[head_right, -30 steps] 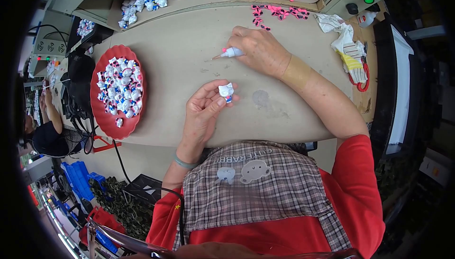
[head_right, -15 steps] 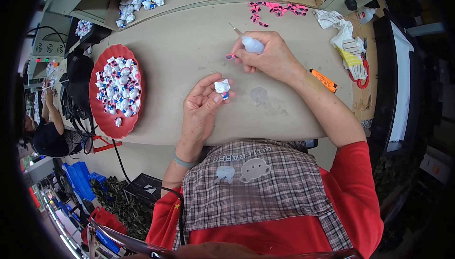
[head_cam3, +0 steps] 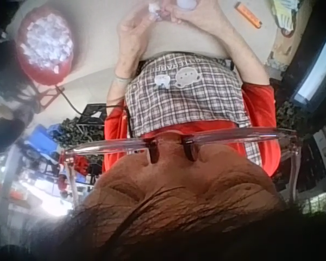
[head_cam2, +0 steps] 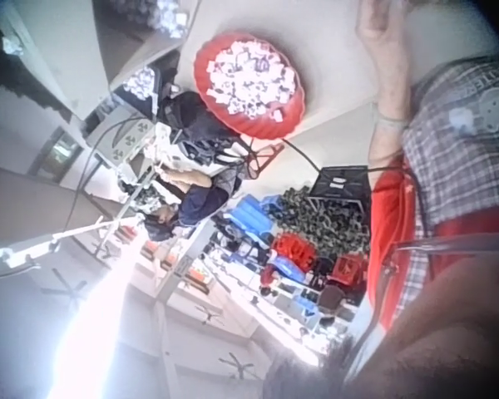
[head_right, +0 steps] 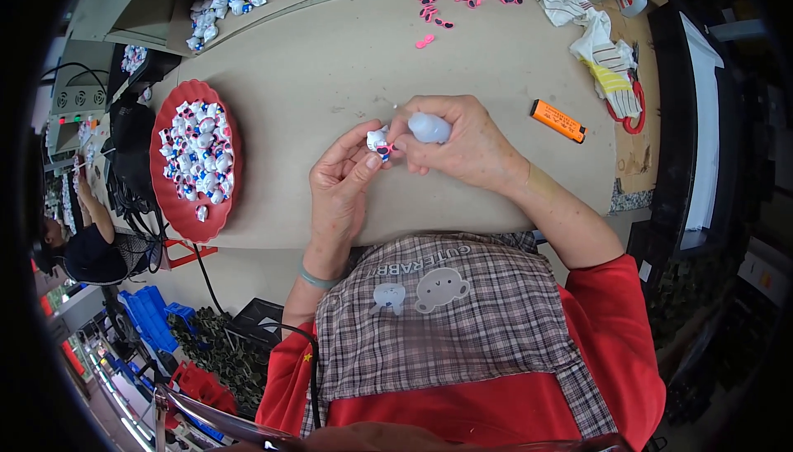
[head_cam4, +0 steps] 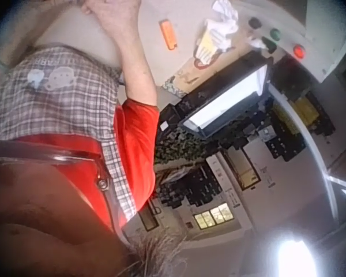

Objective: The person pulls figurines from an oven onto the table, applies glue to each figurine with an applicator bottle, attaches small accessories to them, and places the assembled figurines into a bowl.

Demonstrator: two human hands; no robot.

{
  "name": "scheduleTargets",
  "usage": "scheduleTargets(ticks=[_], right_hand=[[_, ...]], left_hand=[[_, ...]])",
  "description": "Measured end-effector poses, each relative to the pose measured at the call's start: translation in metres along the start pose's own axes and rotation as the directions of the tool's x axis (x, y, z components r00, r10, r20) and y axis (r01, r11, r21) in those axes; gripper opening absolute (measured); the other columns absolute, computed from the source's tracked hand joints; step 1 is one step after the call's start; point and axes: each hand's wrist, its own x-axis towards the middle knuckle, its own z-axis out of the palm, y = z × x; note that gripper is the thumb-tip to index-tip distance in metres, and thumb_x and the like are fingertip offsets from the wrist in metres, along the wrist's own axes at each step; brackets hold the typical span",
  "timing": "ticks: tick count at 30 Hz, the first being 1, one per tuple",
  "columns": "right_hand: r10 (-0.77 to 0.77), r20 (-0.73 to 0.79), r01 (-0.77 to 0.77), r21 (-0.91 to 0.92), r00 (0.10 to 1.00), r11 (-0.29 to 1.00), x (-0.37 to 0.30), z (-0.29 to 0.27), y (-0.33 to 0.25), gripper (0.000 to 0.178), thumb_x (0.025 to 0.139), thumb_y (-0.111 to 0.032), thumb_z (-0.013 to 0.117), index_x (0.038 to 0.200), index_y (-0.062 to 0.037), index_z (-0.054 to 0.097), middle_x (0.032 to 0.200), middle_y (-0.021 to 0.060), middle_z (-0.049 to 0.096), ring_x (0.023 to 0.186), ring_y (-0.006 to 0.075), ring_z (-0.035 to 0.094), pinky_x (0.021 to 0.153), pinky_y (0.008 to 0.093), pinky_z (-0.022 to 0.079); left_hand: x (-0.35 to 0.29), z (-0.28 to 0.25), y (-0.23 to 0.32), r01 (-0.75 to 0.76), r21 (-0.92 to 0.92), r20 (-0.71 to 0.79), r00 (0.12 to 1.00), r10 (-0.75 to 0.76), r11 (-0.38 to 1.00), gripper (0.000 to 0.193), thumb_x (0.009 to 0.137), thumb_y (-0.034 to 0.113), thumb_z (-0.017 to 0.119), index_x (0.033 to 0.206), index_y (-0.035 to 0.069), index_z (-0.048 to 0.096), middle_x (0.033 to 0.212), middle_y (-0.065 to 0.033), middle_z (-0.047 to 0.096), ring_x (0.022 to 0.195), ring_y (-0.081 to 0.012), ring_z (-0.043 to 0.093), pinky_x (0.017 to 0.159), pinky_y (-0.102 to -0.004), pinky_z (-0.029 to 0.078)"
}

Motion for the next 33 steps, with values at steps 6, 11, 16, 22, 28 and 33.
scheduleTargets(ticks=[6, 11, 16, 22, 28, 33], right_hand=[[-0.126, -0.065, 0.111, -0.2, 0.99, 0.974, -0.004, 0.003, 0.008, 0.011, 0.077, -0.002, 0.065, 0.087, -0.002, 0.065, 0.073, 0.0052, 0.066, 0.066, 0.0097, 0.063, 0.059, 0.0242, 0.051], [-0.232, -0.107, 0.186, -0.328, 0.967, 0.926, -0.006, 0.005, 0.012, 0.01, 0.076, 0.003, 0.063, 0.085, -0.0007, 0.064, 0.071, 0.0043, 0.064, 0.058, 0.0085, 0.059, 0.053, 0.0226, 0.048], [-0.237, -0.164, 0.155, -0.402, 0.958, 0.902, -0.007, 0.007, 0.015, 0.007, 0.075, 0.001, 0.065, 0.08, -0.002, 0.062, 0.068, 0.0033, 0.063, 0.058, 0.0089, 0.06, 0.054, 0.0235, 0.048], [-0.328, -0.212, 0.17, -0.54, 0.921, 0.825, -0.008, 0.011, 0.023, 0.012, 0.072, -0.004, 0.069, 0.08, -0.0029, 0.061, 0.071, 0.0065, 0.064, 0.066, 0.0151, 0.064, 0.06, 0.0272, 0.049], [-0.38, -0.223, 0.199, -0.565, 0.898, 0.801, -0.009, 0.015, 0.027, 0.014, 0.07, -0.002, 0.069, 0.08, -0.0028, 0.06, 0.075, 0.0077, 0.065, 0.069, 0.0182, 0.065, 0.061, 0.0277, 0.05], [-0.321, -0.238, 0.181, -0.467, 0.917, 0.865, -0.009, 0.016, 0.03, 0.022, 0.07, -0.003, 0.068, 0.086, -0.0052, 0.054, 0.074, 0.0076, 0.063, 0.07, 0.026, 0.066, 0.06, 0.0327, 0.051]], left_hand=[[-0.001, 0.005, 0.0, -0.019, 0.061, 0.011, 1.0, 0.018, 0.998, 0.037, 0.087, -0.001, 0.06, 0.123, -0.006, 0.052, 0.111, -0.0126, 0.061, 0.099, -0.0185, 0.061, 0.084, -0.0298, 0.051], [-0.003, 0.004, -0.003, -0.029, 0.087, 0.033, 0.999, 0.026, 0.996, 0.036, 0.087, -0.004, 0.057, 0.123, -0.005, 0.052, 0.113, -0.012, 0.06, 0.099, -0.0175, 0.06, 0.088, -0.0296, 0.05], [-0.003, 0.007, -0.004, -0.046, 0.145, 0.02, 0.999, 0.044, 0.988, 0.035, 0.087, -0.005, 0.057, 0.122, -0.005, 0.053, 0.115, -0.0133, 0.06, 0.102, -0.018, 0.06, 0.089, -0.0296, 0.049], [-0.003, 0.01, -0.008, -0.166, 0.348, -0.003, 0.984, 0.178, 0.923, 0.035, 0.085, -0.007, 0.059, 0.119, -0.004, 0.056, 0.115, -0.0137, 0.061, 0.101, -0.0177, 0.061, 0.087, -0.0284, 0.052], [-0.002, 0.013, -0.006, -0.129, 0.345, -0.027, 0.989, 0.148, 0.93, 0.028, 0.084, -0.006, 0.06, 0.112, -0.005, 0.058, 0.114, -0.0141, 0.061, 0.1, -0.0175, 0.061, 0.087, -0.0288, 0.052], [-0.003, 0.014, -0.007, -0.147, 0.31, -0.039, 0.985, 0.168, 0.939, 0.023, 0.085, -0.005, 0.059, 0.108, -0.004, 0.058, 0.113, -0.0148, 0.062, 0.101, -0.0191, 0.061, 0.088, -0.0303, 0.051]])
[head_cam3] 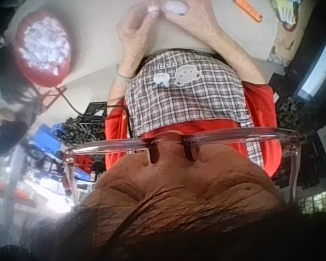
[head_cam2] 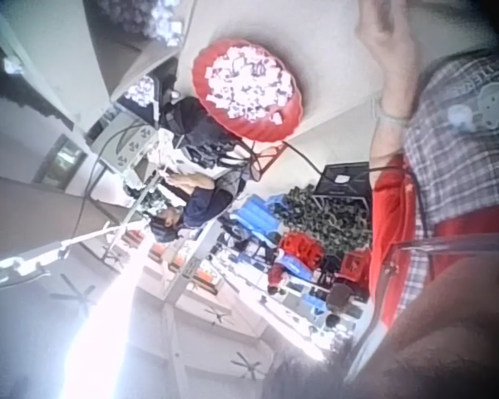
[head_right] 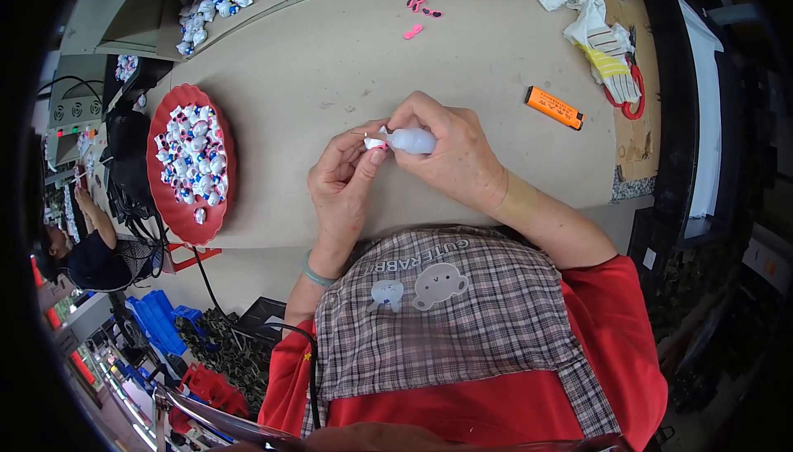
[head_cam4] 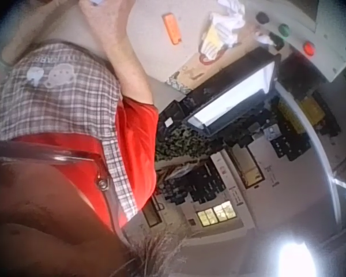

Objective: The person pulls figurines from an oven onto the table, applies glue to each figurine with an applicator bottle, attaches small accessories to them, and places the assembled figurines into a bowl.

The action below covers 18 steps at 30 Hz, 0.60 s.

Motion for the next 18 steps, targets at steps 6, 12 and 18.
scheduleTargets(ticks=[6, 12, 18], right_hand=[[-0.023, 0.005, 0.023, 0.012, 1.0, 1.0, -0.003, 0.005, 0.005, 0.022, 0.07, -0.002, 0.066, 0.086, -0.0055, 0.052, 0.074, 0.0065, 0.062, 0.067, 0.0245, 0.065, 0.059, 0.0316, 0.051], [-0.047, -0.03, 0.049, 0.038, 0.998, 0.998, -0.002, 0.01, 0.007, 0.022, 0.072, -0.003, 0.067, 0.088, -0.0054, 0.052, 0.074, 0.0063, 0.062, 0.065, 0.0216, 0.065, 0.059, 0.0308, 0.051], [0.23, 0.18, -0.288, 0.451, 0.956, 0.845, 0.006, -0.004, -0.015, 0.014, 0.082, -0.009, 0.068, 0.09, -0.0049, 0.057, 0.078, 0.0003, 0.06, 0.066, 0.0058, 0.058, 0.051, 0.0207, 0.046]], left_hand=[[0.0, -0.004, -0.002, -0.011, -0.049, 0.031, 0.999, 0.013, 0.999, 0.021, 0.087, -0.003, 0.058, 0.108, -0.005, 0.058, 0.111, -0.0155, 0.062, 0.102, -0.02, 0.06, 0.09, -0.0308, 0.05], [0.002, -0.009, -0.002, 0.03, -0.079, 0.059, 0.998, -0.025, 0.996, 0.025, 0.089, 0.0, 0.058, 0.113, -0.003, 0.054, 0.113, -0.0152, 0.061, 0.101, -0.0187, 0.06, 0.089, -0.0298, 0.049], [0.002, -0.018, 0.003, 0.159, -0.428, 0.151, 0.983, -0.104, 0.889, 0.027, 0.091, 0.005, 0.055, 0.117, -0.001, 0.053, 0.111, -0.0171, 0.061, 0.097, -0.0204, 0.062, 0.082, -0.0297, 0.052]])
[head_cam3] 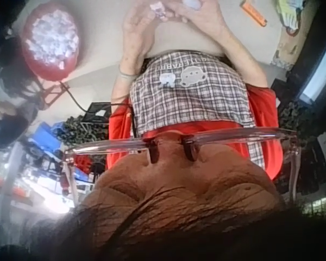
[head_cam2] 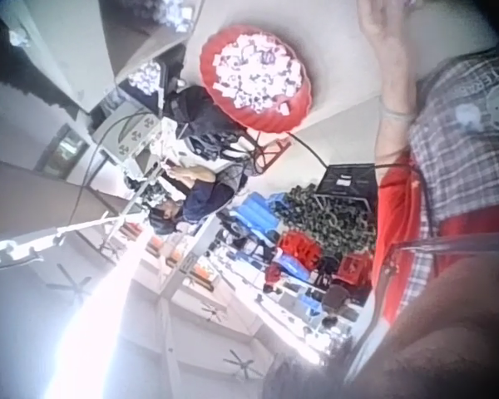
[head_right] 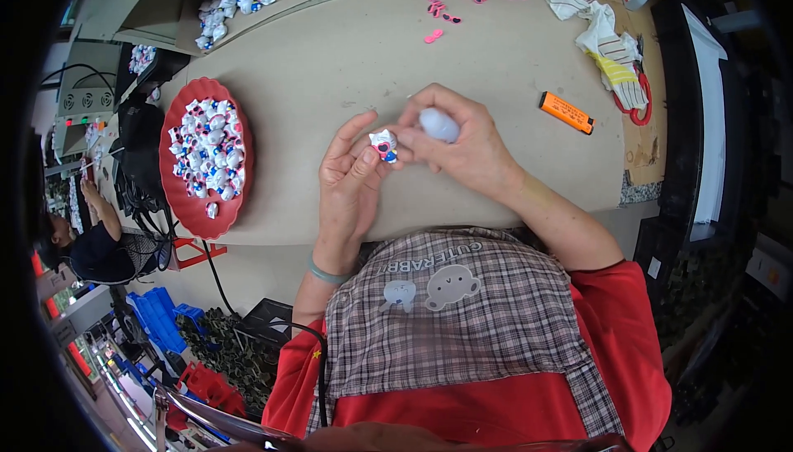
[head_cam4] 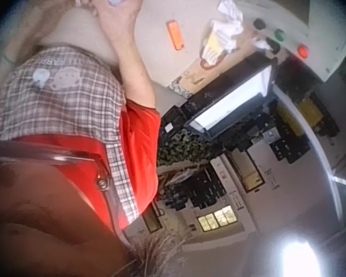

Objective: The person pulls figurines from an oven onto the table, applies glue to each figurine with an applicator bottle, attaches small accessories to them, and places the assembled figurines into a bowl.

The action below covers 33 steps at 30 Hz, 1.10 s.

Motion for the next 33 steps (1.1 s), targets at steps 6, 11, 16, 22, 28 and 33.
scheduleTargets(ticks=[6, 11, 16, 22, 28, 33], right_hand=[[-0.031, -0.029, 0.029, -0.051, 0.999, 0.998, -0.004, -0.004, 0.004, 0.01, 0.084, -0.008, 0.065, 0.09, -0.0035, 0.059, 0.078, 0.0, 0.058, 0.063, 0.0039, 0.054, 0.05, 0.0185, 0.044], [-0.017, -0.048, 0.013, -0.084, 0.999, 0.996, -0.007, -0.004, 0.006, 0.008, 0.085, -0.007, 0.064, 0.089, -0.003, 0.058, 0.075, 0.0004, 0.057, 0.059, 0.0042, 0.052, 0.05, 0.0193, 0.043], [-0.037, -0.068, 0.031, -0.088, 0.997, 0.996, -0.008, -0.013, 0.016, 0.008, 0.085, -0.009, 0.063, 0.089, -0.0059, 0.058, 0.07, -0.0003, 0.057, 0.055, 0.0035, 0.051, 0.047, 0.0176, 0.039], [-0.01, -0.082, 0.001, -0.102, 0.997, 0.995, -0.012, -0.014, 0.012, 0.006, 0.086, -0.006, 0.062, 0.087, -0.003, 0.057, 0.071, 0.0007, 0.056, 0.056, 0.0044, 0.05, 0.05, 0.0194, 0.041], [-0.009, -0.059, 0.004, -0.081, 0.998, 0.997, -0.009, -0.009, 0.013, 0.006, 0.085, -0.004, 0.062, 0.085, -0.0028, 0.056, 0.072, 0.0013, 0.056, 0.056, 0.0049, 0.05, 0.05, 0.0193, 0.042], [-0.11, -0.09, 0.097, -0.145, 0.99, 0.985, -0.014, -0.009, 0.025, 0.006, 0.085, -0.001, 0.06, 0.084, -0.0023, 0.054, 0.073, 0.0018, 0.057, 0.058, 0.0052, 0.05, 0.052, 0.0197, 0.043]], left_hand=[[-0.006, -0.009, 0.0, 0.123, -0.304, 0.021, 0.992, -0.123, 0.945, 0.023, 0.092, 0.008, 0.054, 0.115, 0.001, 0.055, 0.107, -0.0177, 0.061, 0.092, -0.0196, 0.061, 0.078, -0.0281, 0.051], [-0.007, -0.013, 0.001, 0.105, -0.389, 0.006, 0.994, -0.111, 0.915, 0.02, 0.091, 0.009, 0.057, 0.109, 0.001, 0.056, 0.104, -0.0158, 0.061, 0.088, -0.0159, 0.058, 0.075, -0.0246, 0.049], [-0.005, -0.015, 0.0, 0.139, -0.508, 0.094, 0.99, -0.106, 0.85, 0.023, 0.09, 0.009, 0.059, 0.111, 0.001, 0.055, 0.099, -0.0145, 0.059, 0.08, -0.013, 0.052, 0.073, -0.0227, 0.046], [-0.006, -0.013, 0.007, 0.151, -0.471, 0.077, 0.988, -0.13, 0.869, 0.031, 0.088, 0.007, 0.062, 0.117, 0.002, 0.054, 0.098, -0.0132, 0.054, 0.076, -0.0118, 0.046, 0.071, -0.0221, 0.043], [-0.011, -0.017, 0.015, 0.093, -0.416, -0.003, 0.995, -0.103, 0.904, 0.036, 0.087, 0.007, 0.063, 0.12, 0.002, 0.052, 0.098, -0.0149, 0.057, 0.082, -0.0134, 0.052, 0.073, -0.0226, 0.045], [-0.015, -0.029, 0.048, -0.095, -0.117, -0.073, 0.994, 0.087, 0.988, 0.037, 0.087, 0.006, 0.062, 0.123, 0.001, 0.052, 0.104, -0.0153, 0.061, 0.081, -0.014, 0.057, 0.074, -0.0243, 0.047]])
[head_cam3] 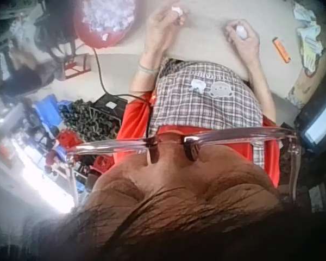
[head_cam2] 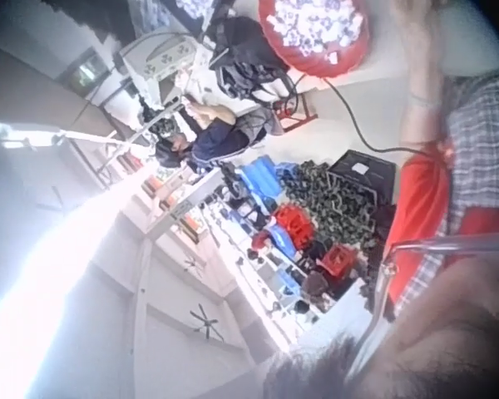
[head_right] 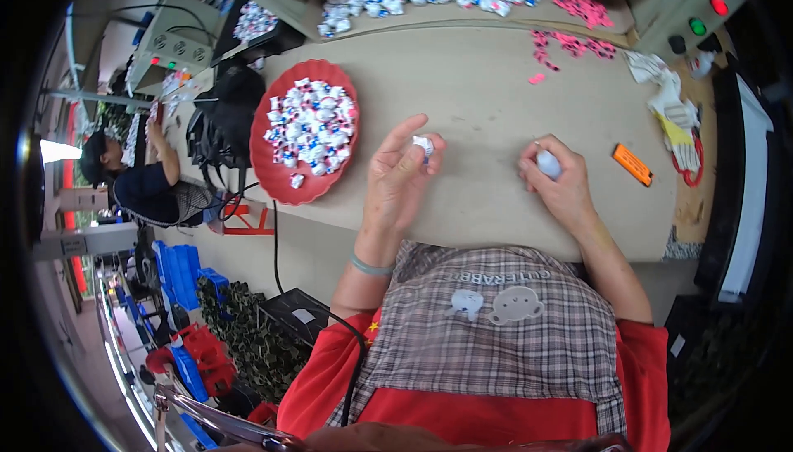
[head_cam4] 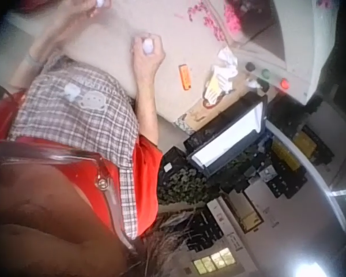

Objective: The person pulls figurines from an oven onto the table, applies glue to each figurine with an applicator bottle, attaches small accessories to them, and places the assembled figurines into a bowl.

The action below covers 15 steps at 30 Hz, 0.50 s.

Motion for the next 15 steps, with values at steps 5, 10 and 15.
scheduleTargets(ticks=[5, 10, 15], right_hand=[[-0.056, -0.027, 0.054, -0.06, 0.998, 0.997, -0.003, -0.006, 0.003, 0.006, 0.085, -0.001, 0.061, 0.084, -0.0029, 0.055, 0.073, 0.0003, 0.057, 0.059, 0.0049, 0.051, 0.052, 0.0196, 0.043], [-0.136, -0.045, 0.13, -0.117, 0.99, 0.985, 0.007, -0.028, 0.017, 0.006, 0.084, -0.003, 0.062, 0.086, -0.0036, 0.056, 0.073, -0.0009, 0.058, 0.058, 0.0049, 0.052, 0.052, 0.0197, 0.044], [-0.103, -0.027, 0.1, -0.073, 0.994, 0.992, 0.007, -0.047, 0.016, 0.007, 0.082, -0.003, 0.063, 0.086, -0.0027, 0.057, 0.071, -0.0008, 0.058, 0.057, 0.0054, 0.052, 0.052, 0.0212, 0.045]], left_hand=[[0.001, -0.025, 0.054, -0.275, 0.818, 0.017, 0.89, 0.456, 0.506, 0.028, 0.086, -0.002, 0.054, 0.113, 0.002, 0.061, 0.115, -0.0103, 0.062, 0.102, -0.0221, 0.06, 0.087, -0.0308, 0.047], [-0.004, -0.018, 0.084, -0.156, 0.919, 0.342, 0.773, 0.534, -0.362, 0.037, 0.078, -0.007, 0.05, 0.111, 0.003, 0.061, 0.132, -0.0166, 0.049, 0.127, -0.0383, 0.038, 0.106, -0.0447, 0.03], [0.025, 0.027, 0.034, -0.343, 0.89, 0.442, 0.808, 0.389, -0.299, 0.035, 0.077, -0.001, 0.056, 0.112, 0.005, 0.06, 0.136, -0.0152, 0.046, 0.133, -0.0369, 0.032, 0.109, -0.0456, 0.025]])
